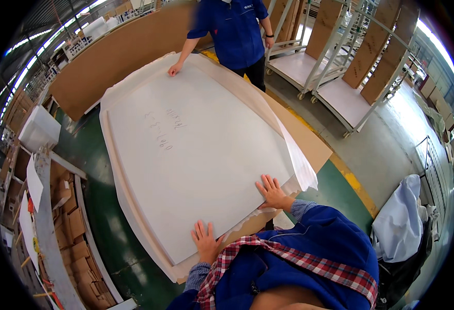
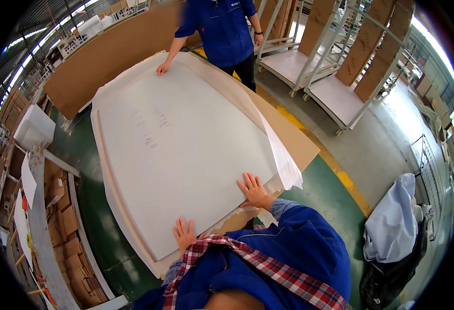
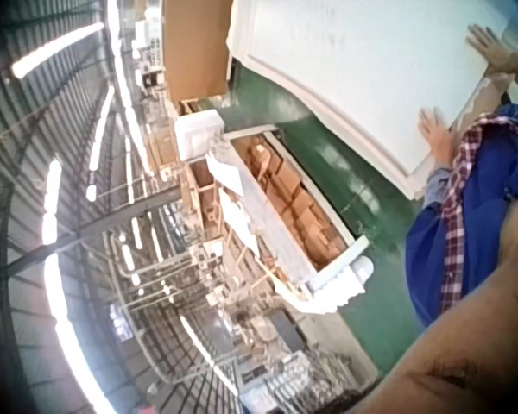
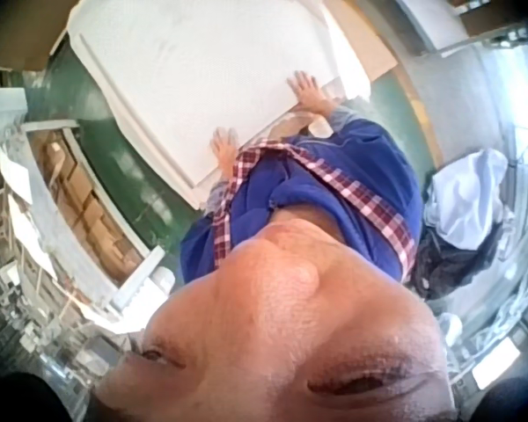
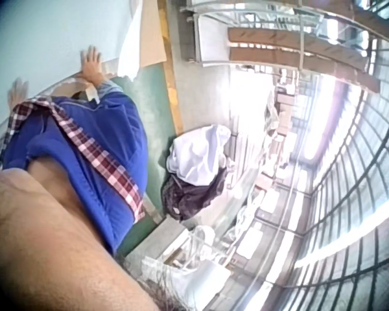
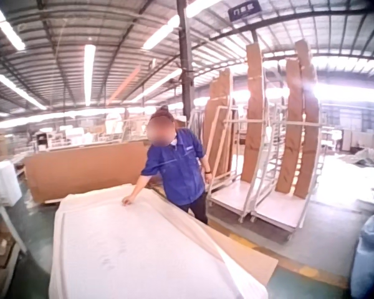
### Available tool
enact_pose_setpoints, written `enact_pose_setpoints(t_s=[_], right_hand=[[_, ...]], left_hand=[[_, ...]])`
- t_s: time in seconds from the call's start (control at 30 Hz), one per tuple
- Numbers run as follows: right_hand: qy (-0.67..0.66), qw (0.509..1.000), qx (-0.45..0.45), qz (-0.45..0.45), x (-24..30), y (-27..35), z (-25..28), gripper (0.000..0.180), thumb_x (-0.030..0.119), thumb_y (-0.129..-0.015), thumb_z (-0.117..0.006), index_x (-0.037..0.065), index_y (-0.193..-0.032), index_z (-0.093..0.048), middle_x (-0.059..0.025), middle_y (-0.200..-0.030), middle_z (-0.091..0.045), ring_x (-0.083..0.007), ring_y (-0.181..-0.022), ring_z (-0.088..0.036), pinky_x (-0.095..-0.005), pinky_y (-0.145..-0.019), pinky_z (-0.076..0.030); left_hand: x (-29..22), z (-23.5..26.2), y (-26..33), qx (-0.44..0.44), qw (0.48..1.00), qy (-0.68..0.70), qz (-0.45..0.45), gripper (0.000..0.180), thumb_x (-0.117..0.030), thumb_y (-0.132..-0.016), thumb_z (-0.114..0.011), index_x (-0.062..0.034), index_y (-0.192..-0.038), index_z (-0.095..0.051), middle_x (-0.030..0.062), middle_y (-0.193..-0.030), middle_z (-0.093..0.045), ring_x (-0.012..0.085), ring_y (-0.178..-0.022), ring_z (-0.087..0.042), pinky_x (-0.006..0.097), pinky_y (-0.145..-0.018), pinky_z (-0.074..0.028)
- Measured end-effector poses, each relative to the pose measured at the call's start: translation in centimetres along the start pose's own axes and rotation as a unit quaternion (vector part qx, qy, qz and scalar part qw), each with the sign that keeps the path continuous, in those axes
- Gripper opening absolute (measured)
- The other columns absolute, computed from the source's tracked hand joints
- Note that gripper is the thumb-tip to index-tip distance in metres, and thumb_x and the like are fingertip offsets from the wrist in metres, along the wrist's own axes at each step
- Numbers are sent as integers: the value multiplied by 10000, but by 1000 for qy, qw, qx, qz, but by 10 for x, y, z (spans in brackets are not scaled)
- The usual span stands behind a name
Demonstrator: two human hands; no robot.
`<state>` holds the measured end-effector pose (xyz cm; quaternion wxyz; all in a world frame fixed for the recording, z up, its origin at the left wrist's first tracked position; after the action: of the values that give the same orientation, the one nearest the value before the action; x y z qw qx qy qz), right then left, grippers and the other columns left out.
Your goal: The person aligns and joins two large white panels on a workbench while a coworker cuts and tapes them. The person then places a translucent sheet over the joined panels and smooths it down.
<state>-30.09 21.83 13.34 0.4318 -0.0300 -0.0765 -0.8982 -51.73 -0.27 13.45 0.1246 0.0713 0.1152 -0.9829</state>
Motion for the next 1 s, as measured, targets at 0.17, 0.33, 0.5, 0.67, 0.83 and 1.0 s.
enact_pose_setpoints(t_s=[0.17,0.33,0.5,0.67,0.83,1.0], right_hand=[[-11,1000,10,-4,-1,-2,-3,1061,585,-598,-664,84,-1376,-145,-269,-1402,-57,-421,-1299,-74,-559,-1008,-147],[14,1000,-20,-2,2,-1,-1,1076,598,-576,-666,87,-1374,-158,-260,-1403,-74,-416,-1299,-88,-559,-1000,-168],[36,998,-56,0,1,2,3,1061,590,-561,-676,83,-1363,-201,-255,-1392,-132,-404,-1290,-132,-554,-986,-198],[27,998,-49,-18,1,8,5,1060,561,-546,-694,79,-1356,-209,-240,-1396,-139,-375,-1283,-171,-529,-987,-224],[15,998,-57,-24,1,8,5,1064,568,-549,-694,99,-1364,-197,-213,-1406,-141,-350,-1301,-139,-543,-1000,-185],[-15,997,-68,-28,-1,9,7,1065,558,-549,-703,108,-1369,-193,-202,-1416,-123,-344,-1312,-110,-544,-1013,-158]], left_hand=[[0,2,-1,-4,1000,13,9,667,-534,-717,-589,-70,-1181,-470,248,-1336,-279,393,-1234,-263,561,-975,-201],[-1,9,-4,2,1000,27,15,672,-537,-726,-576,-65,-1192,-464,251,-1348,-261,397,-1244,-247,562,-990,-169],[-2,2,-4,2,999,35,14,674,-526,-733,-577,-62,-1205,-449,250,-1354,-249,401,-1252,-233,560,-998,-158],[-10,1,-5,24,1000,15,8,665,-509,-753,-570,-63,-1224,-422,241,-1363,-243,401,-1262,-217,558,-996,-175],[-11,-1,3,11,1000,-8,2,676,-504,-761,-564,-62,-1244,-398,226,-1377,-225,390,-1274,-202,547,-1004,-172],[-13,-3,2,17,999,-30,8,696,-502,-764,-561,-63,-1269,-371,211,-1389,-207,379,-1282,-188,541,-1011,-162]])
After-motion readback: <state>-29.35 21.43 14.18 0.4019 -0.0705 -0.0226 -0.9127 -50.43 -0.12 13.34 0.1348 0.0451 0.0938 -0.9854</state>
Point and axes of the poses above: each hand's wrist, its own y-axis away from the middle knuckle, its own z-axis out of the back of the hand, x = y × z, the point moved 5 cm from there along -y, towards the middle knuckle
